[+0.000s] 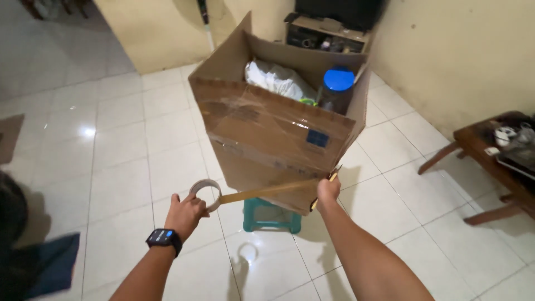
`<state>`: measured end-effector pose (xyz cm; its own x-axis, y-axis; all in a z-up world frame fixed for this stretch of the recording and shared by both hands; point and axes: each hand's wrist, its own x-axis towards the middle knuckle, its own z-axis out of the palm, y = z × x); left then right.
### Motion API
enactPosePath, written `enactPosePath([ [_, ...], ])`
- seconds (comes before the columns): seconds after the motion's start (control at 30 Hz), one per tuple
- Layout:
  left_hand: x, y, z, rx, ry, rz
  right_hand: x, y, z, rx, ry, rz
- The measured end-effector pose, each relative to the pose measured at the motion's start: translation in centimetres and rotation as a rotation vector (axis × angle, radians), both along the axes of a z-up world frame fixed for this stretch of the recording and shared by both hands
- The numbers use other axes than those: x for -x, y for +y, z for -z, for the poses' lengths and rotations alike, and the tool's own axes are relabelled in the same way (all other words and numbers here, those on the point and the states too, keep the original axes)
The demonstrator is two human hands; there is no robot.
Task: Sealing a large cardboard box with tape and a utility knife.
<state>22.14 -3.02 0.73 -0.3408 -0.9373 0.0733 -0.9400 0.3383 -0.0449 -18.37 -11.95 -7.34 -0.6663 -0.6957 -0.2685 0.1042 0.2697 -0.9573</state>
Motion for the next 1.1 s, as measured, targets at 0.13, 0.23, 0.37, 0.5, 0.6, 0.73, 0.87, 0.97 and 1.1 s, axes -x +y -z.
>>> enactPosePath([
  [0.13,-0.8,-3.5,-1.2,-0.019,-0.063,0.031,1.1,0.9,0.1,0.043,-0.093,0.018],
  [0.23,-2.2,-6.9,-1.6,0.02,-0.012,0.116,1.2,0.7,0.7,0.019,-0.174,0.002],
  [0.37,-6.0,-10.6,-1.7,-0.127,-0.065,-0.01,1.4,0.0,4.2,-0.042,-0.122,0.045],
  [0.5,-8.3,-15.2,-1.4,0.009,0.035,0.137,-1.5,-0.4,2.2,-0.083,-0.107,0.195],
  [0.6,-8.5,-17.8,-2.4,-0.038,-0.021,0.2,-2.5,-0.9,3.1,-0.022,-0.086,0.29],
  [0.73,-9.4,-20.0,-2.2,-0.074,-0.027,0.274,-4.8,-1.3,0.0,0.033,-0.134,0.386],
  [0.87,-12.4,-22.3,-0.6,-0.041,0.047,0.264,-5.6,-1.7,0.0,0.055,-0.249,0.477],
  [0.97,-13.5,-23.8,-0.1,0.033,0.071,0.271,-5.7,-2.0,0.8,0.114,-0.271,0.485],
  [1.1,-12.9,-25.2,-1.5,0.079,0.055,0.32,-6.5,-1.9,1.5,0.09,-0.233,0.509],
])
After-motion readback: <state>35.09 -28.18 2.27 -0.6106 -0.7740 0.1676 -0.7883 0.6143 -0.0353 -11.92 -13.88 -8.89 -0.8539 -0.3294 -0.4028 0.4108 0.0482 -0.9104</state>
